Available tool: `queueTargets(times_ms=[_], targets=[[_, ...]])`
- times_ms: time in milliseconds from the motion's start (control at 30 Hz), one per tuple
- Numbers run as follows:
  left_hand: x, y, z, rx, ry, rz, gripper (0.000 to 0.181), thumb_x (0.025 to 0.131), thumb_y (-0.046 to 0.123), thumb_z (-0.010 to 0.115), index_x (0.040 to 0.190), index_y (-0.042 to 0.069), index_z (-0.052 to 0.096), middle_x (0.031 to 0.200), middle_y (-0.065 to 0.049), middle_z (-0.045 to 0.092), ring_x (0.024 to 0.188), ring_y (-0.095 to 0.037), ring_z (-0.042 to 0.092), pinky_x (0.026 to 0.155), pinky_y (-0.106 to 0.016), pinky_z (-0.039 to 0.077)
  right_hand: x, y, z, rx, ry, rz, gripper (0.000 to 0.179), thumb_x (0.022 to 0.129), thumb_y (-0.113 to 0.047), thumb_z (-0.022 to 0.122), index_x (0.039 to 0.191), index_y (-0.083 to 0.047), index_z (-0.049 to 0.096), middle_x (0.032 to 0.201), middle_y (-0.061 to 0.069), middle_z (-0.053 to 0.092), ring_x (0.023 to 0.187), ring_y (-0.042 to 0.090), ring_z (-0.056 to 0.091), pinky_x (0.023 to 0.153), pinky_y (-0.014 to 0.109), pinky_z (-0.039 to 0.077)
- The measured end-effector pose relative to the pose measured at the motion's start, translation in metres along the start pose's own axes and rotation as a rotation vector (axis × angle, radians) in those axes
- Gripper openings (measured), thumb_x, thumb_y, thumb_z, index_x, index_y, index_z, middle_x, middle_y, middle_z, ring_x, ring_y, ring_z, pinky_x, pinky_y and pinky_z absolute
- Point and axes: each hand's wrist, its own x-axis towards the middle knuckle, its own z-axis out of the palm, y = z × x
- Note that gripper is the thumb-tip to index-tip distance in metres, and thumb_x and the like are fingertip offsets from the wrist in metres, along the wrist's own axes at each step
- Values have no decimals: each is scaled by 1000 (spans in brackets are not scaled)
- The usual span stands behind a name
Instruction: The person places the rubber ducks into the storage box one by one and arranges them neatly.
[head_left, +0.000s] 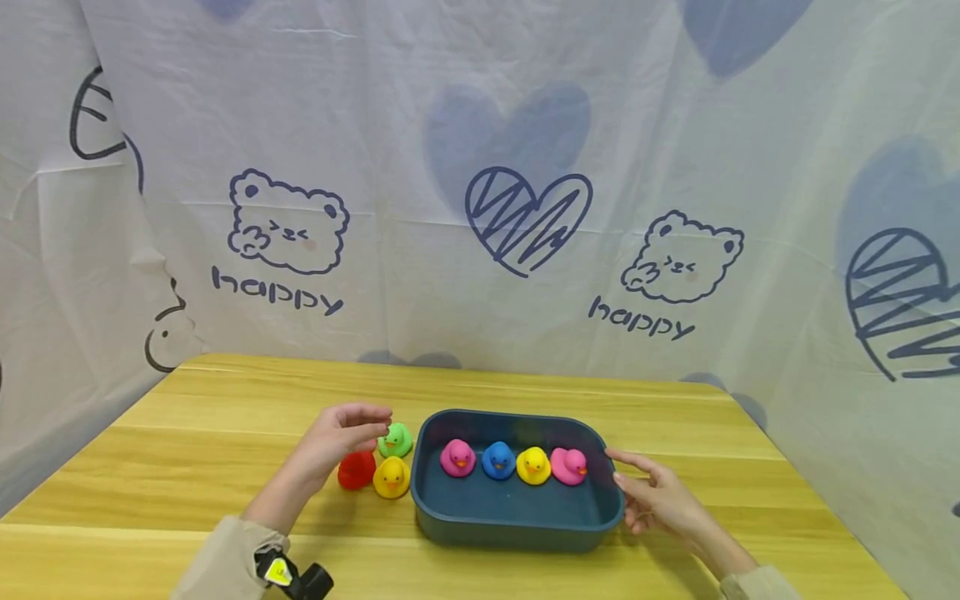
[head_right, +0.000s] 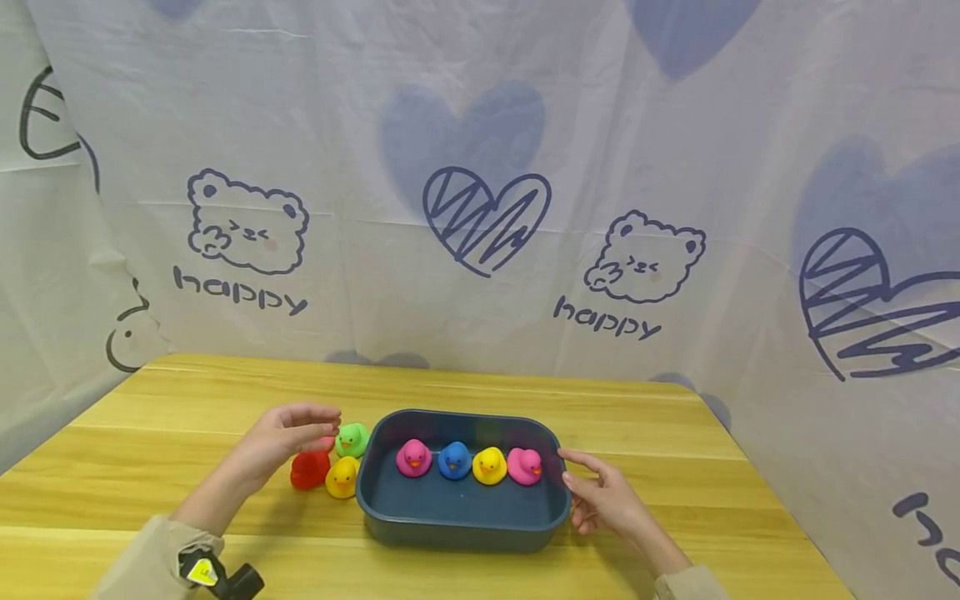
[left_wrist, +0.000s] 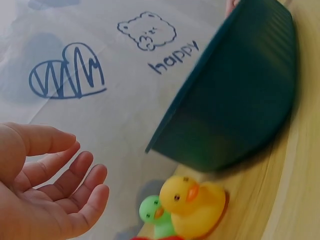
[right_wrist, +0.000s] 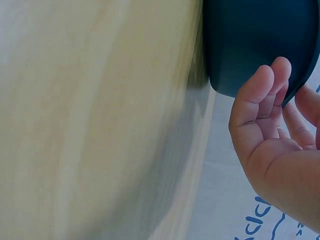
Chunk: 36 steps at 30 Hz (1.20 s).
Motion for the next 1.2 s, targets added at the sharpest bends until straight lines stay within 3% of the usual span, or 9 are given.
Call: queueTargets(times_ms=[167, 333, 700, 1000, 1200], targets=[[-2, -5, -11, 67, 34, -8, 32, 86, 6, 56, 113, -12, 53, 107, -18, 58, 88, -24, 58, 80, -36, 47, 0, 0, 0, 19, -13, -19, 58, 92, -17, 50, 136, 6, 19, 60, 2, 56, 48, 8, 54, 47, 21, 47], [-5, -11, -20, 115, 46, -18, 33, 85, 5, 56, 114, -11, 53, 109, -21, 57, 93, -29, 56, 81, -38, 46, 0, -2, 0, 23, -18, -23, 57, 93, -16, 49, 136, 6, 19, 59, 2, 56, 48, 8, 54, 46, 21, 47], [-5, -23, -32, 194, -8, -24, 38, 79, -1, 59, 115, -12, 51, 109, -23, 57, 93, -25, 54, 80, -36, 45, 0, -2, 0, 29, -21, -23, 57, 93, -15, 49, 136, 7, 20, 58, 3, 56, 48, 8, 55, 47, 22, 48], [-3, -35, -39, 138, -79, -29, 46, 72, -7, 63, 116, -14, 50, 114, -26, 53, 94, -29, 52, 73, -28, 47, 0, -3, -1, 21, -8, 1, 58, 92, -17, 50, 137, 6, 21, 60, 2, 56, 48, 8, 54, 47, 22, 48], [-1, -41, -43, 129, -94, -43, 47, 71, -11, 61, 117, -14, 50, 114, -27, 52, 93, -26, 52, 71, -27, 48, 1, -3, -1, 21, -1, 15, 59, 92, -18, 51, 137, 5, 21, 60, 1, 56, 48, 9, 54, 48, 22, 48]])
